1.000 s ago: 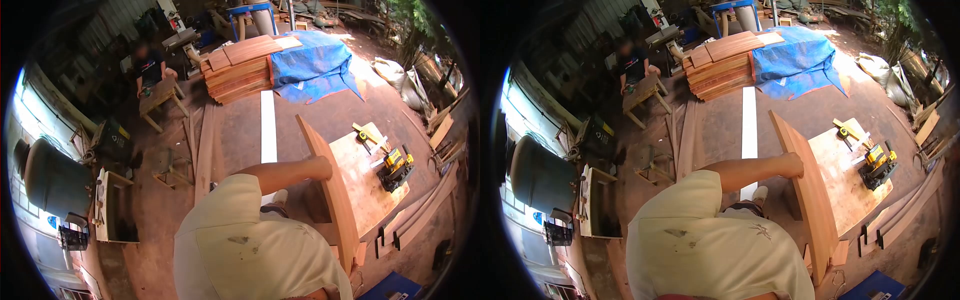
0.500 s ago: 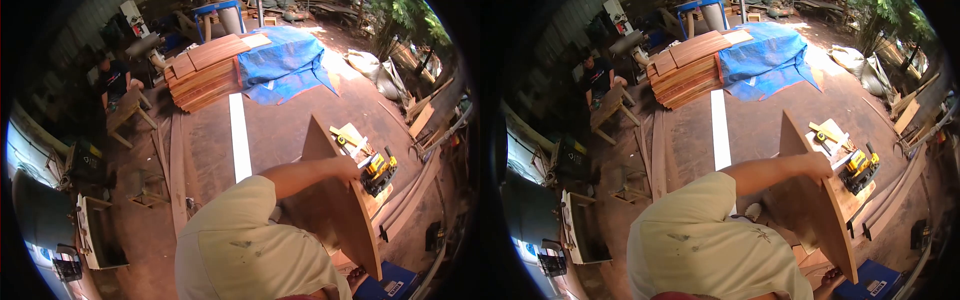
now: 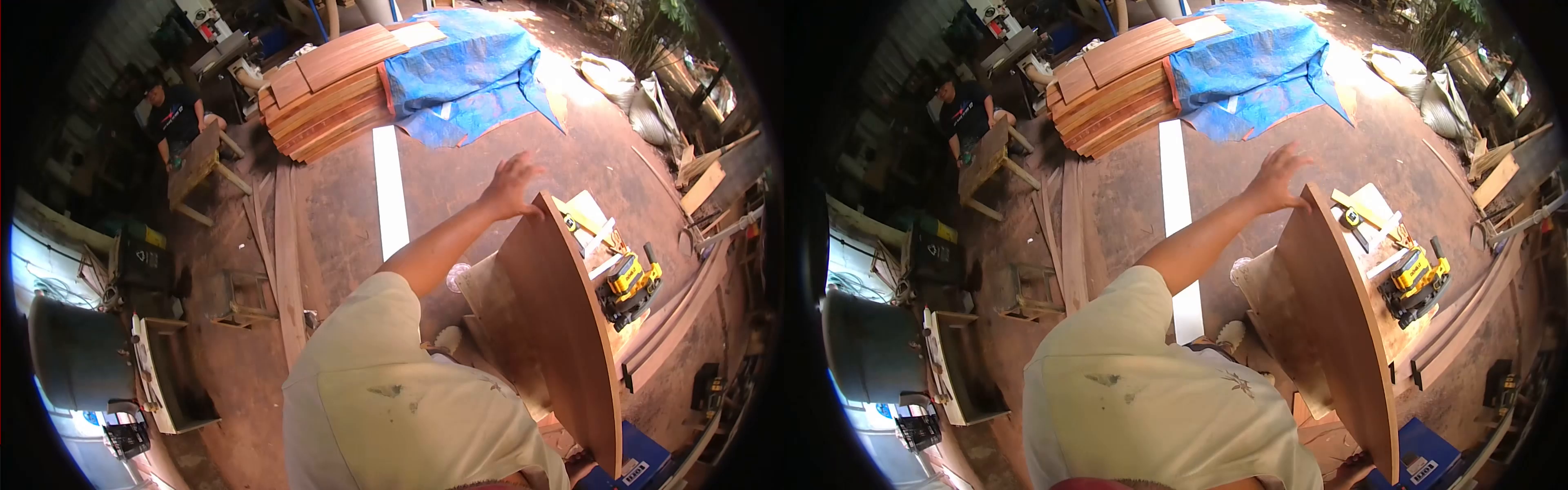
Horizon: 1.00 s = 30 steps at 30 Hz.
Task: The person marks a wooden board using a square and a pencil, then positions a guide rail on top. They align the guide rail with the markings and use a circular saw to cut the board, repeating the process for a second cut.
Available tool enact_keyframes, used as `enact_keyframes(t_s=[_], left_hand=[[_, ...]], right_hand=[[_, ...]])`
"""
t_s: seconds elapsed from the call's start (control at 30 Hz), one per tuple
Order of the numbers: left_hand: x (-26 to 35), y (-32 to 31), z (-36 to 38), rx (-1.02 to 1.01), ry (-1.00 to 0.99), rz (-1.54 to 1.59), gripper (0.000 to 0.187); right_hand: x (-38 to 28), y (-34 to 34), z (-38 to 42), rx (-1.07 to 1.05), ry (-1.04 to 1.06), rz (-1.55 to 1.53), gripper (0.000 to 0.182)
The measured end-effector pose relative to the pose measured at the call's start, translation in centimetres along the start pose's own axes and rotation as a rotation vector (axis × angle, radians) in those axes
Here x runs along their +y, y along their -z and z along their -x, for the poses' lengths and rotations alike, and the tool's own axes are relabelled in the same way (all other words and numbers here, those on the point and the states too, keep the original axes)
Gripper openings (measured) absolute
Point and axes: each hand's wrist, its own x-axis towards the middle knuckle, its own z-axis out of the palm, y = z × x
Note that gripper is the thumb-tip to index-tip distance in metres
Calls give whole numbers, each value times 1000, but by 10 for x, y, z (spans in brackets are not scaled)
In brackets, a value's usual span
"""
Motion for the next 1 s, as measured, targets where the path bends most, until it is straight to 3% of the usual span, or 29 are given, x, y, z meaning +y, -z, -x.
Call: enact_keyframes(t_s=[0.07, 0.1, 0.13, 0.17, 0.2, 0.23, 0.27, 0.3, 0.33, 0.37, 0.5, 0.53, 0.6, 0.63, 0.67, 0.7, 0.73, 0.77, 0.8, 0.83, 0.87, 0.9, 0.93, 1.0], left_hand=[[-30, -33, 25, -54, 269, 596, 83], [-33, -43, 34, -245, 299, 649, 78], [-29, -59, 44, -449, 313, 717, 74], [-27, -81, 61, -552, 361, 818, 65], [-41, -130, 90, -547, 603, 1322, 53], [-38, -140, 92, -478, 1030, 1516, 41], [-24, -124, 92, -520, 811, 1096, 39], [-21, -126, 94, -462, 969, 1161, 39], [-25, -129, 98, -454, 859, 1110, 36], [-28, -134, 102, -427, 749, 1061, 33], [-26, -153, 119, -140, 775, 1122, 54], [-32, -161, 124, -164, 662, 1186, 53], [-33, -181, 116, -276, 746, 1296, 45], [-20, -184, 115, -187, 819, 1286, 41], [-62, -243, 143, -155, 854, 1253, 44], [-40, -212, 127, -134, 781, 930, 51], [-11, -189, 107, -148, 708, 627, 61], [-11, -191, 104, -161, 777, 484, 75], [16, -155, 90, -319, 932, 457, 84], [16, -148, 96, -316, 935, 459, 84], [21, -153, 101, -352, 1058, 287, 81], [30, -168, 107, -407, 1159, 123, 79], [22, -183, 128, -380, 1058, 248, 73], [11, -198, 157, -619, 961, 89, 52]], right_hand=[[12, 22, -12, -26, 88, 44, 46], [35, 58, -72, 1, 83, 36, 46], [59, 108, -116, -168, 395, 249, 48], [66, 119, -83, -81, 393, 237, 48], [68, 105, -53, 2, 346, 100, 47], [48, 27, -16, 79, 306, -38, 47], [39, 0, 12, 84, 289, -29, 43], [56, 40, -21, 10, 169, -53, 40], [52, 25, 0, 48, 126, -147, 34], [50, 0, 15, 171, 219, -254, 30], [51, 9, 0, 205, 288, -92, 34], [53, 12, -6, 128, 315, -67, 38], [52, 14, -23, 53, 307, 59, 48], [50, 15, -36, 104, 344, 106, 51], [38, 2, -46, 153, 339, 97, 54], [26, 0, -67, 177, 252, 48, 58], [18, -13, -75, 190, 292, 96, 59], [11, -23, -79, 234, 347, 133, 61], [7, -24, -97, 206, 344, 137, 61], [3, -18, -109, 186, 252, 255, 63], [2, -7, -126, 176, 153, 370, 65], [14, -8, -132, 29, 136, 271, 66], [23, -10, -137, -49, 200, 312, 65], [54, 13, -180, -102, 213, 1067, 51]])
